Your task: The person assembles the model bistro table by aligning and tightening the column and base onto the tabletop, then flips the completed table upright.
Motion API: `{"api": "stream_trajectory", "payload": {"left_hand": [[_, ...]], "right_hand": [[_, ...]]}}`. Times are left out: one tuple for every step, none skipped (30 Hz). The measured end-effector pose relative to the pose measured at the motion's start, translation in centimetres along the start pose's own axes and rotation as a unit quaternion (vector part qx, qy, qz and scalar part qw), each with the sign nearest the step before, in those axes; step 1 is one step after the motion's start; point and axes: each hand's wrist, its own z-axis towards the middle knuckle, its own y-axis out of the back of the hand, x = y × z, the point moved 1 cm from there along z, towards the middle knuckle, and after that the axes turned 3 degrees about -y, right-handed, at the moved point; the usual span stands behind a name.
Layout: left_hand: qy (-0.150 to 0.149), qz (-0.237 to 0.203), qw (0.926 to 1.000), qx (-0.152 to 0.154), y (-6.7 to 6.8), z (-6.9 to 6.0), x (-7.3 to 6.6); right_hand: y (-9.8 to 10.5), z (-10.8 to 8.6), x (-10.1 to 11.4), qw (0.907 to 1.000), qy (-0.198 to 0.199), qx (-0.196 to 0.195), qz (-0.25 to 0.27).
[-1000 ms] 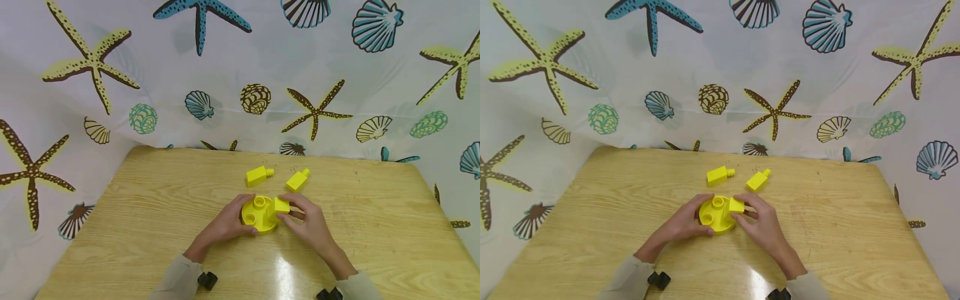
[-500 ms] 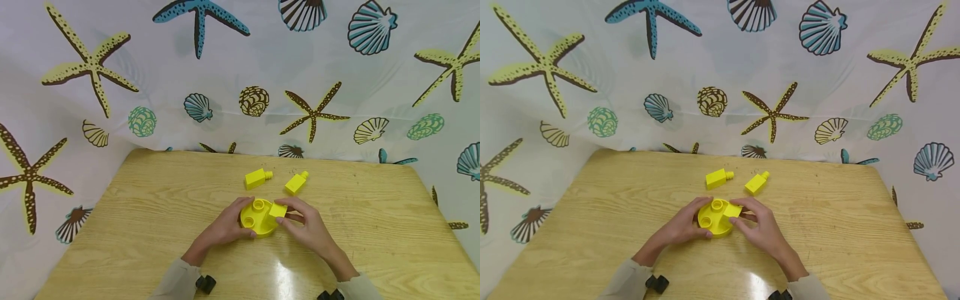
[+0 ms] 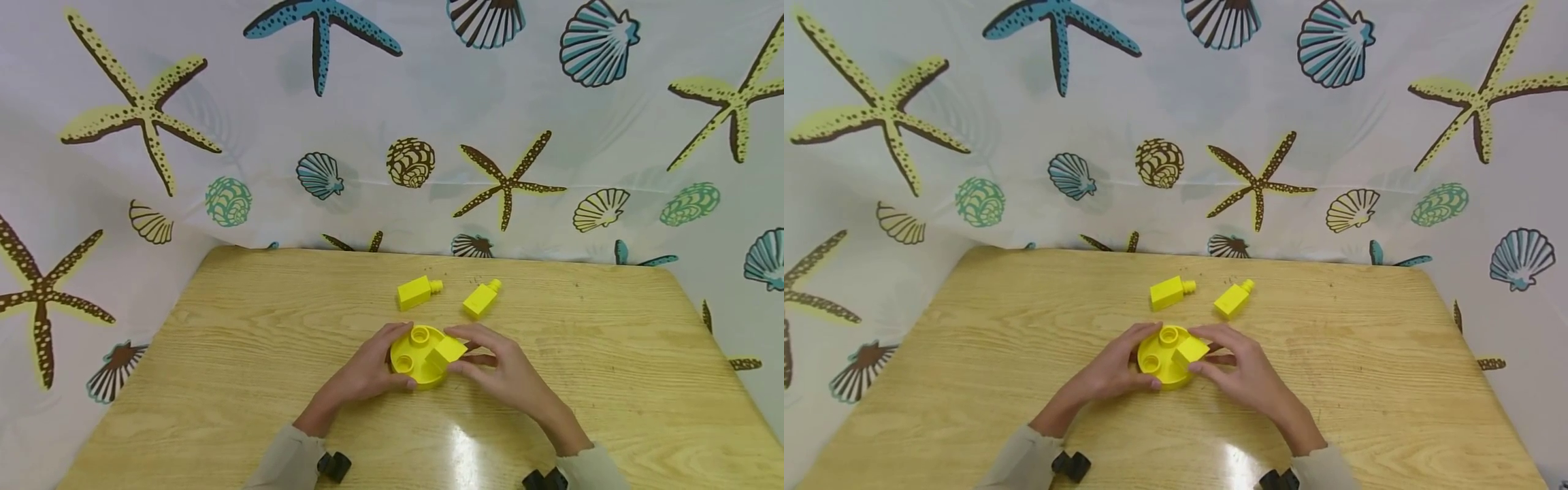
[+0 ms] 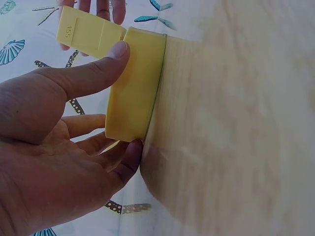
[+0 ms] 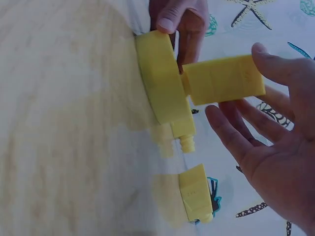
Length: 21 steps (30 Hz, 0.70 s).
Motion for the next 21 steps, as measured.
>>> {"api": "stream_trajectory", "payload": {"left_hand": [[0.001,-0.001,1.0000,0.000,-0.01,-0.02,0.02],[0.002,-0.001,1.0000,-0.001,-0.02,-0.03,0.04],[0.004,-0.002,1.0000,-0.001,-0.04,-0.04,0.04],[0.005,-0.001,1.0000,-0.001,-0.05,-0.03,0.05],[0.006,-0.002,1.0000,-0.001,-0.07,-0.02,0.08],[0.008,-0.002,1.0000,-0.002,-0.08,-0.02,0.09],[0.009,-0.002,1.0000,-0.002,-0.08,0.00,0.09],[0.011,-0.001,0.9999,-0.002,-0.08,0.01,0.09],[0.011,0.000,0.9999,-0.002,-0.08,0.02,0.08],[0.012,0.000,0.9999,-0.002,-0.07,0.03,0.08],[0.012,0.000,0.9999,-0.003,-0.05,0.04,0.08],[0.012,0.000,0.9999,-0.003,-0.03,0.04,0.06],[0.011,0.001,0.9999,-0.004,-0.01,0.04,0.07],[0.010,0.001,0.9999,-0.005,0.01,0.04,0.06],[0.009,0.001,0.9999,-0.005,0.02,0.03,0.06],[0.007,0.000,1.0000,-0.006,0.03,0.02,0.06],[0.006,0.000,1.0000,-0.006,0.03,-0.01,0.05],[0.005,0.000,1.0000,-0.006,0.02,-0.03,0.06],[0.006,0.000,1.0000,-0.006,0.00,-0.07,0.07],[0.006,-0.001,1.0000,-0.006,-0.02,-0.10,0.08],[0.008,-0.002,1.0000,-0.006,-0.05,-0.14,0.12]], "right_hand": [[0.15,-0.06,0.06,1.0000,0.001,0.008,0.004],[0.28,-0.11,0.09,0.9998,0.002,0.015,0.008],[0.39,-0.14,0.12,0.9997,0.004,0.021,0.012],[0.49,-0.17,0.12,0.9996,0.005,0.024,0.014],[0.55,-0.18,0.12,0.9995,0.005,0.026,0.016],[0.58,-0.19,0.10,0.9994,0.006,0.027,0.019],[0.61,-0.17,0.10,0.9994,0.006,0.028,0.022],[0.64,-0.16,0.11,0.9993,0.006,0.028,0.022],[0.68,-0.17,0.14,0.9994,0.007,0.027,0.022],[0.73,-0.18,0.18,0.9993,0.009,0.028,0.022],[0.78,-0.19,0.20,0.9993,0.011,0.029,0.022],[0.85,-0.21,0.23,0.9991,0.012,0.031,0.024],[0.91,-0.23,0.26,0.9990,0.015,0.033,0.026],[0.96,-0.25,0.29,0.9989,0.016,0.034,0.027],[1.00,-0.26,0.33,0.9988,0.017,0.036,0.029],[1.01,-0.25,0.35,0.9986,0.017,0.037,0.033],[0.99,-0.26,0.35,0.9985,0.013,0.037,0.038],[0.94,-0.26,0.36,0.9984,0.008,0.035,0.043],[0.85,-0.25,0.37,0.9983,0.003,0.033,0.048],[0.76,-0.26,0.35,0.9982,-0.003,0.030,0.052],[0.65,-0.26,0.32,0.9980,-0.009,0.026,0.056]]}}
